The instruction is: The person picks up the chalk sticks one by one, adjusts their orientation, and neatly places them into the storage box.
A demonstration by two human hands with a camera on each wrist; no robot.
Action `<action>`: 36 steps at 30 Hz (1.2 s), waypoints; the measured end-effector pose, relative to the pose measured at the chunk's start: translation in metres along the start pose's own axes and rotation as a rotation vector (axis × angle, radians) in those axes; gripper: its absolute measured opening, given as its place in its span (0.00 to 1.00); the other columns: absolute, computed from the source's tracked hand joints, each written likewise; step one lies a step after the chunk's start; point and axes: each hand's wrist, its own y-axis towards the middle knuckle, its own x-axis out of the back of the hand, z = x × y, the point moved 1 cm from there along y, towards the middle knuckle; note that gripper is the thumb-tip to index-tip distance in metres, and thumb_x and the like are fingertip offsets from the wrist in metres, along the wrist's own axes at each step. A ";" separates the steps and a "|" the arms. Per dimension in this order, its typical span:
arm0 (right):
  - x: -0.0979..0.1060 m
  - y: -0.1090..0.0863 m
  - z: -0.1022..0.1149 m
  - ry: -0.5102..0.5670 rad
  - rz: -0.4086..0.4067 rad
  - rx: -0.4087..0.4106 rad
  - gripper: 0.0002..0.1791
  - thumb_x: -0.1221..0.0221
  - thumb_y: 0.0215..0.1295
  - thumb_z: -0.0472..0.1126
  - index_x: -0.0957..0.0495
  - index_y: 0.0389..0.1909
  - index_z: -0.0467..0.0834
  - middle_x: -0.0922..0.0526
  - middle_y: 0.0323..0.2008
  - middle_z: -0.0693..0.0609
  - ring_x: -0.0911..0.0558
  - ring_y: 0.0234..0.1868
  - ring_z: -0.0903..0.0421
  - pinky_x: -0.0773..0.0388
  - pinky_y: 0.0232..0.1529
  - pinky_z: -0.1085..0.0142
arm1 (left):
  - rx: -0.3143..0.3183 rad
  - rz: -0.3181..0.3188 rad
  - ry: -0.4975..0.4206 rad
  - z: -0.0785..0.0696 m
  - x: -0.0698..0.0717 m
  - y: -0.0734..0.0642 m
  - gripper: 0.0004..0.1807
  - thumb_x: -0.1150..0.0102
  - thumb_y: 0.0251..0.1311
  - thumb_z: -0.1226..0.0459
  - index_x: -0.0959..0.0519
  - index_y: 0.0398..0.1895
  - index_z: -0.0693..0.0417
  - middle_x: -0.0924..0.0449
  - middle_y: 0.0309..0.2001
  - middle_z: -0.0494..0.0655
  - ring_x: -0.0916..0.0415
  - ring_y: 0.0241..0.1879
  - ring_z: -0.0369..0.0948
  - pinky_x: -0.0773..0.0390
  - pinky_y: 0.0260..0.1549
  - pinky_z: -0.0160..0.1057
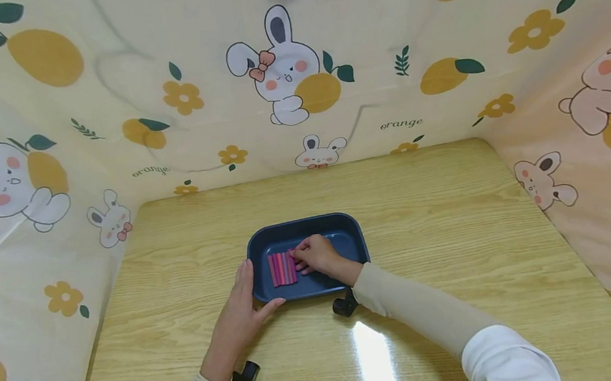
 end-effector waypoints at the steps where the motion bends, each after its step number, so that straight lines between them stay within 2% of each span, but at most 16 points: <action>1: 0.000 0.000 0.000 -0.002 0.001 0.002 0.10 0.44 0.64 0.33 0.21 0.38 0.29 0.16 0.30 0.40 0.16 0.28 0.48 0.18 0.26 0.61 | -0.001 -0.001 0.000 0.000 0.000 0.000 0.58 0.56 0.50 0.28 0.58 0.73 0.57 0.57 0.72 0.55 0.59 0.71 0.46 0.44 0.63 0.48; 9: 0.001 -0.004 0.002 0.000 -0.009 0.003 0.10 0.45 0.64 0.32 0.22 0.38 0.28 0.17 0.30 0.38 0.16 0.29 0.47 0.18 0.26 0.60 | 0.008 0.020 -0.013 0.000 0.000 -0.001 0.58 0.57 0.50 0.28 0.60 0.73 0.55 0.59 0.73 0.53 0.61 0.71 0.45 0.46 0.64 0.47; 14: 0.001 -0.004 0.001 -0.012 -0.018 0.000 0.09 0.45 0.64 0.32 0.22 0.37 0.28 0.17 0.28 0.40 0.16 0.26 0.50 0.19 0.25 0.62 | 0.015 0.022 -0.014 0.000 0.001 -0.001 0.58 0.57 0.49 0.28 0.60 0.73 0.55 0.60 0.73 0.52 0.62 0.71 0.44 0.47 0.64 0.47; 26: 0.001 -0.007 0.003 -0.039 -0.030 0.010 0.09 0.45 0.64 0.33 0.21 0.36 0.29 0.18 0.28 0.40 0.16 0.27 0.49 0.18 0.26 0.61 | 0.011 -0.006 -0.013 -0.001 0.002 -0.005 0.58 0.56 0.50 0.29 0.58 0.73 0.57 0.57 0.72 0.54 0.60 0.71 0.46 0.45 0.63 0.48; 30: 0.003 -0.007 0.004 -0.021 -0.033 0.010 0.10 0.44 0.64 0.34 0.21 0.36 0.29 0.18 0.29 0.39 0.16 0.28 0.48 0.18 0.28 0.60 | 0.010 -0.004 -0.013 -0.003 0.003 -0.004 0.58 0.56 0.50 0.29 0.57 0.73 0.57 0.57 0.72 0.55 0.60 0.71 0.46 0.45 0.63 0.49; 36: 0.008 -0.006 0.002 0.062 -0.049 0.029 0.14 0.45 0.66 0.40 0.21 0.37 0.29 0.18 0.30 0.39 0.16 0.28 0.48 0.18 0.29 0.58 | -0.006 -0.003 0.012 -0.005 0.002 0.000 0.58 0.57 0.50 0.28 0.56 0.73 0.58 0.55 0.72 0.56 0.59 0.71 0.47 0.45 0.64 0.48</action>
